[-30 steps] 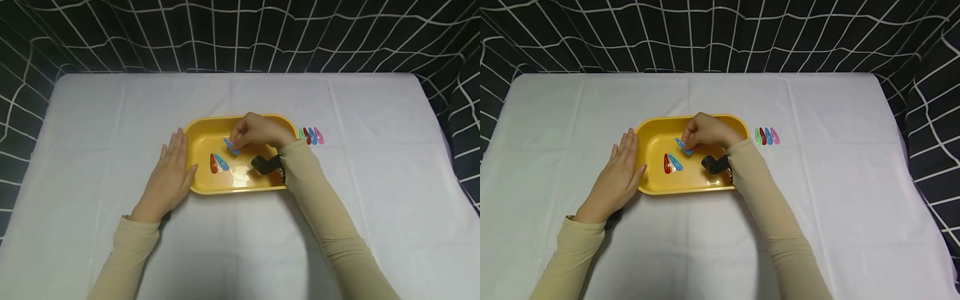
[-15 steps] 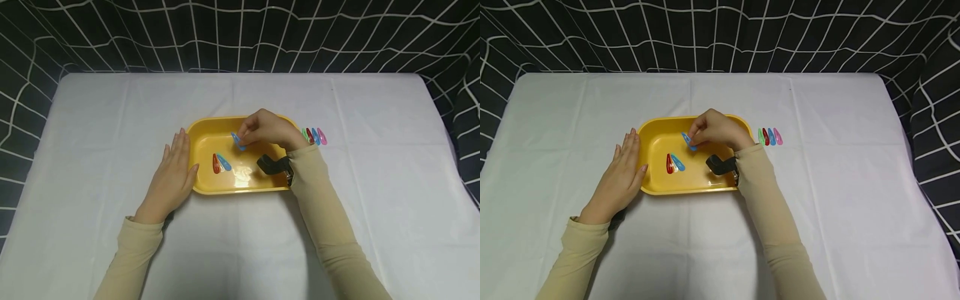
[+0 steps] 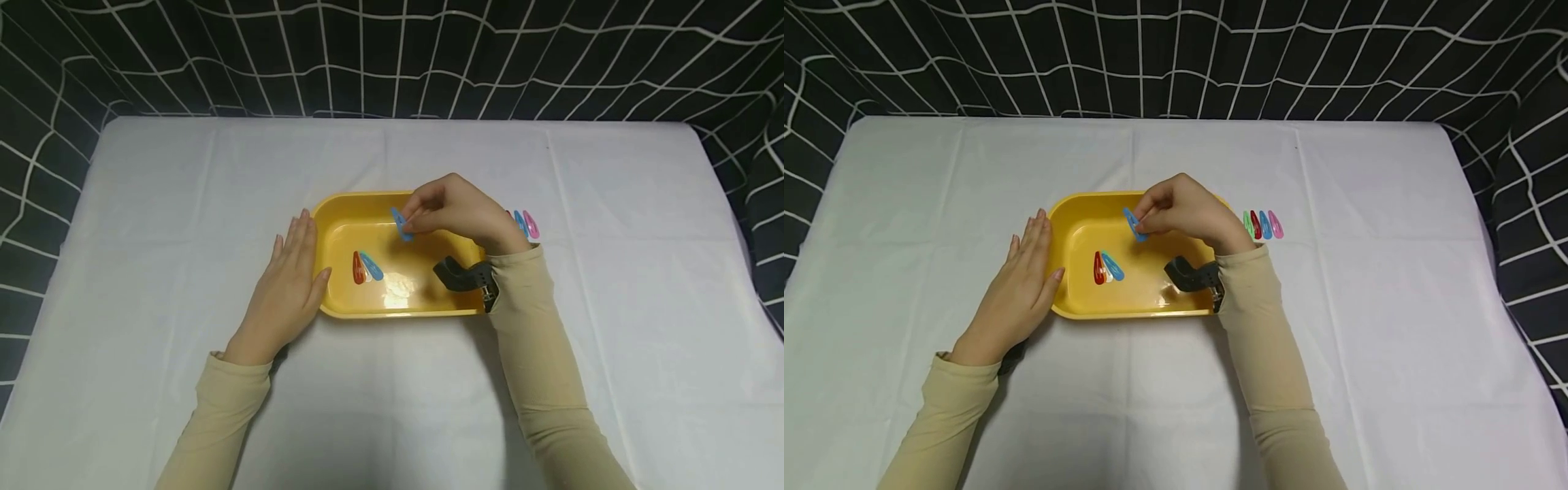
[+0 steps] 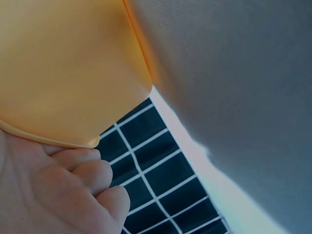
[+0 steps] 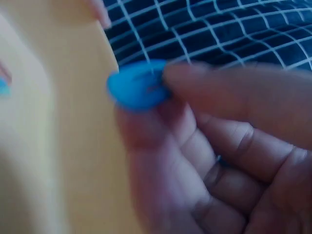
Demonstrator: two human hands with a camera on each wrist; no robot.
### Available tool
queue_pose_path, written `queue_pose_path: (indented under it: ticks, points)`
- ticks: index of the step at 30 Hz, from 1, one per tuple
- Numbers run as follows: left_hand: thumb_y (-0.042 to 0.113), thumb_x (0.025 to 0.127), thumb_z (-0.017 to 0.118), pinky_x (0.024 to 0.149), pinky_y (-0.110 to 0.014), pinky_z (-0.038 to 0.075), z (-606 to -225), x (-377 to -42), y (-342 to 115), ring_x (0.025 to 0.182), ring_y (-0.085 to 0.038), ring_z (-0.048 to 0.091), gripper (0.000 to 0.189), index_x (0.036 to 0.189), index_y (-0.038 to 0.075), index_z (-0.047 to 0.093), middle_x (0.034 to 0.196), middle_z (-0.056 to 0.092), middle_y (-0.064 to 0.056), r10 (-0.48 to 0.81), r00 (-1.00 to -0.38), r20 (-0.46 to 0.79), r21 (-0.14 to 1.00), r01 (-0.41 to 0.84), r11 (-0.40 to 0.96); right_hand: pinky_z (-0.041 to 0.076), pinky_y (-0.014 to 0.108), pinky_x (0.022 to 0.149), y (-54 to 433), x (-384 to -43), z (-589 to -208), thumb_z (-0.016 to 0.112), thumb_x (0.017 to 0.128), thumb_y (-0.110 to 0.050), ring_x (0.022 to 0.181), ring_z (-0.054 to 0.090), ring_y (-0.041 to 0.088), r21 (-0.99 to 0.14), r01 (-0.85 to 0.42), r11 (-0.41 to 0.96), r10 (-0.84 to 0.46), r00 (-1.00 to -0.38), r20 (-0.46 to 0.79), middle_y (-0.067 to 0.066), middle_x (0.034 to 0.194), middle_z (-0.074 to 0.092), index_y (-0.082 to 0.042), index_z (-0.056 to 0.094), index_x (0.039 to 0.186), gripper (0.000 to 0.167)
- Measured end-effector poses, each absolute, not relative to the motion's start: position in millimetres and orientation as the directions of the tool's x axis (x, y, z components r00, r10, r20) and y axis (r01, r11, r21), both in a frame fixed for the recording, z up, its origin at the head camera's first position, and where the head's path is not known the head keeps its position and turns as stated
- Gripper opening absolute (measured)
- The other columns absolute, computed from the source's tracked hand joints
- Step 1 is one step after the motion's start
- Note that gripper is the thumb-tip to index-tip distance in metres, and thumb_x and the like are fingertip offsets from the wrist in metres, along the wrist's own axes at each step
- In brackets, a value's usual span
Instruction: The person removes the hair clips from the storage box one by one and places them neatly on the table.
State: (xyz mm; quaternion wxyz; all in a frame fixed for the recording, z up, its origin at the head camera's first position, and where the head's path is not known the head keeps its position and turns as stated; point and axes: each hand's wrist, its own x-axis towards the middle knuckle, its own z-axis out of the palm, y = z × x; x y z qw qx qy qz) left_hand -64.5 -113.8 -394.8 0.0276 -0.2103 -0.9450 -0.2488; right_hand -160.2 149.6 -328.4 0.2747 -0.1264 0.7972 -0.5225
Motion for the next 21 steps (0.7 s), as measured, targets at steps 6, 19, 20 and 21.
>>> queue_pose_path:
  ticks: [6,19,20,21]
  points:
    - [0.023,0.099,0.041,0.114,-0.046,0.006,-393.3,-64.3,-112.5,0.143,-0.032,0.007,0.065,0.145,-0.012,0.012,0.155,0.006,-0.021,0.382,-0.913,0.143,0.451,0.404,0.796,0.051,0.03,0.077,164.6,-154.9,-323.8,0.068,0.082,-0.002,0.081,0.063,0.026,-0.914,0.106,0.391,-0.45,-0.845,-0.29,0.01,0.08,0.07,0.005,0.069,0.09,0.011]
    - [0.024,0.099,0.041,0.114,-0.046,0.006,-393.8,-64.5,-113.0,0.143,-0.031,0.007,0.065,0.146,-0.012,0.013,0.155,0.006,-0.021,0.38,-0.911,0.158,0.466,0.409,0.785,0.054,0.036,0.074,196.5,-144.1,-326.5,0.068,0.083,-0.002,0.079,0.065,0.033,-0.927,0.089,0.364,-0.367,-0.901,-0.231,0.008,0.078,0.068,0.004,0.069,0.089,0.009]
    - [0.024,0.099,0.041,0.114,-0.046,0.006,-393.9,-64.5,-112.8,0.143,-0.031,0.007,0.065,0.146,-0.011,0.013,0.155,0.006,-0.021,0.381,-0.911,0.16,0.467,0.41,0.784,0.054,0.036,0.073,197.9,-143.7,-326.8,0.068,0.083,-0.002,0.079,0.065,0.032,-0.929,0.088,0.359,-0.367,-0.902,-0.227,0.008,0.077,0.069,0.004,0.069,0.089,0.009]
    - [0.024,0.099,0.041,0.114,-0.046,0.006,-394.1,-64.5,-112.7,0.143,-0.031,0.007,0.065,0.146,-0.011,0.013,0.155,0.006,-0.021,0.381,-0.911,0.161,0.467,0.41,0.783,0.054,0.036,0.073,199.2,-143.2,-327.1,0.068,0.082,-0.002,0.078,0.065,0.032,-0.931,0.089,0.354,-0.365,-0.903,-0.226,0.007,0.077,0.069,0.004,0.069,0.089,0.009]
